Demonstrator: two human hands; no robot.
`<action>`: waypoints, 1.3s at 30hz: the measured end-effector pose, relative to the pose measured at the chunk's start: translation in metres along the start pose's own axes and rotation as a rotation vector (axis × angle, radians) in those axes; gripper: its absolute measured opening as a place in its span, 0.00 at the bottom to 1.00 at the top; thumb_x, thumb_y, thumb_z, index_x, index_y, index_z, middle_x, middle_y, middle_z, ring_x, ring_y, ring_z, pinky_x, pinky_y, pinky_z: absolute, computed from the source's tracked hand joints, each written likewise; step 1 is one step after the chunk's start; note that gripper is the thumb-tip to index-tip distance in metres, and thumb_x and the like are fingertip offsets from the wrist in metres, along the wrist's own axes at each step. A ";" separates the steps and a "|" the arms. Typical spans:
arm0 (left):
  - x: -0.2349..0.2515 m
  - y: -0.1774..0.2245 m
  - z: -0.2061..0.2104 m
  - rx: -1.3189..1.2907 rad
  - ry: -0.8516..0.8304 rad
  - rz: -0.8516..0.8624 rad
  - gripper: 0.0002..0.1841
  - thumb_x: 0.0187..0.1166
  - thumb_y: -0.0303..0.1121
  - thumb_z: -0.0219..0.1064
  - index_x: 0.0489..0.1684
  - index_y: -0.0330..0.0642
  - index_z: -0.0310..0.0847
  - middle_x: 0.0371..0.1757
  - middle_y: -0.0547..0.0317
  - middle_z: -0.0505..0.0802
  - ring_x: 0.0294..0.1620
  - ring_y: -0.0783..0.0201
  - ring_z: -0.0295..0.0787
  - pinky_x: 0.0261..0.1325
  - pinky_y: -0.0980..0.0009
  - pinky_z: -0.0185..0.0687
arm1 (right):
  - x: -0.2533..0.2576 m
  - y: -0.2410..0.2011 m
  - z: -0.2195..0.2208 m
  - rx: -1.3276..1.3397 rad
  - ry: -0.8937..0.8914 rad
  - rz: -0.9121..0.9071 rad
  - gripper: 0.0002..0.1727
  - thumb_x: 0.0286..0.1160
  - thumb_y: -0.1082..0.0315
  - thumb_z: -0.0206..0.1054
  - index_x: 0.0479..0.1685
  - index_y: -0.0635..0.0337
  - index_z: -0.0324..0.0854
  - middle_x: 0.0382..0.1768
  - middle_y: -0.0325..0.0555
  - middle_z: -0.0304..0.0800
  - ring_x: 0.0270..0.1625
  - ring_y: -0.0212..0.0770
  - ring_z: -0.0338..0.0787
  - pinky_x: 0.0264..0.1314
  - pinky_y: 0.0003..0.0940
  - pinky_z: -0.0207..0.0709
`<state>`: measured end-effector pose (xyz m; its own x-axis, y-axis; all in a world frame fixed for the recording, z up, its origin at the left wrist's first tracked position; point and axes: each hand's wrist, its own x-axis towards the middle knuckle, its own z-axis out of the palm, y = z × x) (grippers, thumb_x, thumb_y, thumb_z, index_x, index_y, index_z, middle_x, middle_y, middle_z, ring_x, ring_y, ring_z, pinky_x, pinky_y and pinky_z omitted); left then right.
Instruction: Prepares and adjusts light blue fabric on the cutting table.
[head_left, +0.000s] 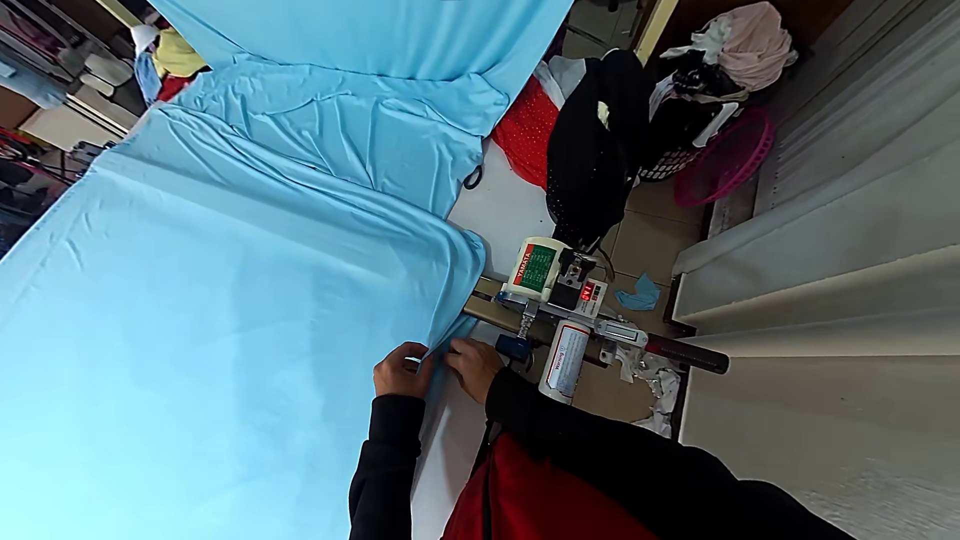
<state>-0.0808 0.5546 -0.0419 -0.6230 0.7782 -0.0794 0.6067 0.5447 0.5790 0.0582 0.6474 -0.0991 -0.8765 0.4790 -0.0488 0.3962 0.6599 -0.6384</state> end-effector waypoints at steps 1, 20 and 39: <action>0.000 0.000 -0.001 -0.006 -0.023 -0.009 0.07 0.70 0.36 0.80 0.39 0.46 0.93 0.35 0.62 0.98 0.29 0.68 0.95 0.39 0.62 0.94 | 0.000 -0.002 -0.002 0.003 0.038 -0.021 0.10 0.80 0.71 0.66 0.49 0.56 0.93 0.50 0.51 0.89 0.54 0.51 0.90 0.57 0.47 0.86; -0.010 -0.013 0.008 0.025 0.144 0.129 0.09 0.65 0.29 0.73 0.41 0.39 0.91 0.37 0.55 0.95 0.29 0.64 0.93 0.37 0.61 0.93 | -0.009 -0.013 0.003 0.201 0.061 0.156 0.17 0.87 0.61 0.60 0.66 0.60 0.81 0.51 0.52 0.93 0.51 0.52 0.95 0.55 0.52 0.88; -0.005 -0.005 -0.020 -0.181 0.139 -0.039 0.06 0.70 0.32 0.81 0.39 0.45 0.93 0.32 0.62 0.98 0.28 0.72 0.95 0.38 0.69 0.94 | -0.004 -0.011 0.001 0.079 0.102 0.173 0.21 0.85 0.58 0.63 0.73 0.54 0.78 0.43 0.51 0.94 0.42 0.52 0.95 0.45 0.52 0.88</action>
<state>-0.0906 0.5412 -0.0278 -0.7135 0.7007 0.0008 0.4902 0.4983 0.7152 0.0568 0.6376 -0.0921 -0.7631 0.6403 -0.0874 0.5125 0.5172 -0.6854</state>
